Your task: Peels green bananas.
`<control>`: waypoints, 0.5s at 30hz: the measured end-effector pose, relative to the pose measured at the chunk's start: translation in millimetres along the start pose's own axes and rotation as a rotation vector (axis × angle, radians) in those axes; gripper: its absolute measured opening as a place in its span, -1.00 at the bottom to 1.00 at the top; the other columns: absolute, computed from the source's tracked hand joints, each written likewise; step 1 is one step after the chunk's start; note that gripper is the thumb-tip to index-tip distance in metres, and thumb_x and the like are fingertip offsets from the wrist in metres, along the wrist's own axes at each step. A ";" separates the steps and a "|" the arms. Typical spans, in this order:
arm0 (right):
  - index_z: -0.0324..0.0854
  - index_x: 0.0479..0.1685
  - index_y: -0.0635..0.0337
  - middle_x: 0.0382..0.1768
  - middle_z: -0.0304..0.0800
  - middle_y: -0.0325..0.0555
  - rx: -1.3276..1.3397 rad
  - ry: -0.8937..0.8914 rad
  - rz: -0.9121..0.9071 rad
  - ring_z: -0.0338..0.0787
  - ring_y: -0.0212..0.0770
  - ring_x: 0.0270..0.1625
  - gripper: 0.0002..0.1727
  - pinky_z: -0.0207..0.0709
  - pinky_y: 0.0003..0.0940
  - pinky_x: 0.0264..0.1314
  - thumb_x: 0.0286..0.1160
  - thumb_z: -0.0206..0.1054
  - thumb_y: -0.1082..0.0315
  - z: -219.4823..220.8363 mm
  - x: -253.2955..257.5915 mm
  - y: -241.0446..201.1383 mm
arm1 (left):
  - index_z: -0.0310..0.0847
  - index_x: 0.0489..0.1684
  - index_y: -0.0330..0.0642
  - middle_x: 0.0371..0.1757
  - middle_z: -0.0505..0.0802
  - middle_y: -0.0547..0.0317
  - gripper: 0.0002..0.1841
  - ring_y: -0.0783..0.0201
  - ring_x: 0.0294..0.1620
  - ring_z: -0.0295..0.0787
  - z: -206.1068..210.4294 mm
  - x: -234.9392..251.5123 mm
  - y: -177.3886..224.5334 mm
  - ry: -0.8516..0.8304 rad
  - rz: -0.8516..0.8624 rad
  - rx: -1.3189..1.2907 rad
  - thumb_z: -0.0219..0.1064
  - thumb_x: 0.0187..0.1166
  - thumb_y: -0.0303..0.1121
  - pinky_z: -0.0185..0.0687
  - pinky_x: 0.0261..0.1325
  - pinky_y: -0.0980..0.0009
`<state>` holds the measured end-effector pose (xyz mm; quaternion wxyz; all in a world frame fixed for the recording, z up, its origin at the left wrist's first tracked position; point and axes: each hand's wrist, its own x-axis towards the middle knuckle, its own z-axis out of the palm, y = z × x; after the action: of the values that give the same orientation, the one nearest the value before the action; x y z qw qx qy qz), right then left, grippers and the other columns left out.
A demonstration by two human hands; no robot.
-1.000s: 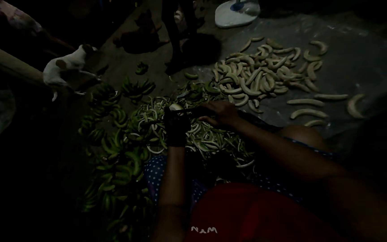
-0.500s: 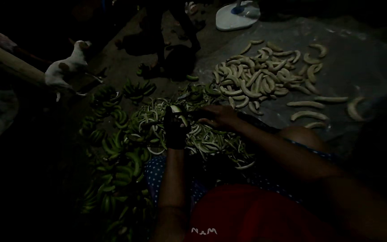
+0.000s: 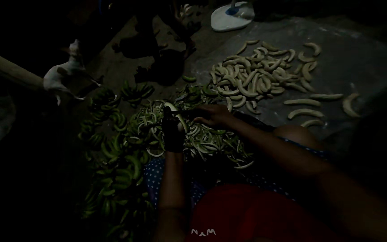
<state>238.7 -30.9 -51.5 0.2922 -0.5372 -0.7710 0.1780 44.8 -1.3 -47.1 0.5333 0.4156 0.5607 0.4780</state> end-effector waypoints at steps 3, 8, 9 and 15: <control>0.71 0.32 0.06 -0.07 0.90 0.02 -0.002 -0.010 0.008 0.90 0.08 -0.06 -0.44 0.67 0.25 -0.06 0.63 0.29 -0.18 -4.8 3.6 0.3 | 0.44 0.48 -0.27 0.05 0.74 -0.12 -0.59 0.18 -0.08 0.71 -0.1 1.9 5.5 -0.021 0.067 0.292 -0.07 0.89 -0.21 0.69 0.04 0.19; 0.67 0.42 -0.03 0.00 0.90 0.06 0.040 -0.086 0.122 0.88 0.15 0.04 -0.47 0.62 0.34 0.09 0.69 0.26 -0.16 -20.2 13.1 4.1 | 0.56 0.18 -0.36 -0.25 0.73 0.00 -0.65 0.28 -0.32 0.69 5.6 -4.5 3.6 -0.136 0.053 0.069 -0.03 0.88 -0.26 0.71 -0.18 0.32; 0.68 0.41 -0.02 -0.02 0.90 0.08 0.037 -0.084 0.122 0.88 0.17 0.03 -0.47 0.60 0.35 0.09 0.69 0.24 -0.16 -22.7 13.9 5.7 | 0.55 0.19 -0.34 -0.26 0.72 0.04 -0.62 0.29 -0.33 0.69 4.6 -4.5 2.5 -0.204 0.039 -0.037 -0.07 0.89 -0.22 0.71 -0.18 0.33; 0.70 0.37 0.06 -0.08 0.90 0.09 0.060 -0.054 0.072 0.88 0.15 -0.01 -0.44 0.63 0.31 0.09 0.67 0.26 -0.16 -24.3 14.4 12.0 | 0.46 0.29 -0.32 -0.22 0.72 0.05 -0.64 0.34 -0.32 0.66 3.3 -4.6 17.3 -0.288 -0.040 0.032 -0.15 0.91 -0.28 0.66 -0.20 0.43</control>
<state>259.4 -14.1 -36.2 0.2808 -0.5505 -0.7530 0.2260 47.8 -2.1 -29.1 0.6109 0.4771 0.4941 0.3938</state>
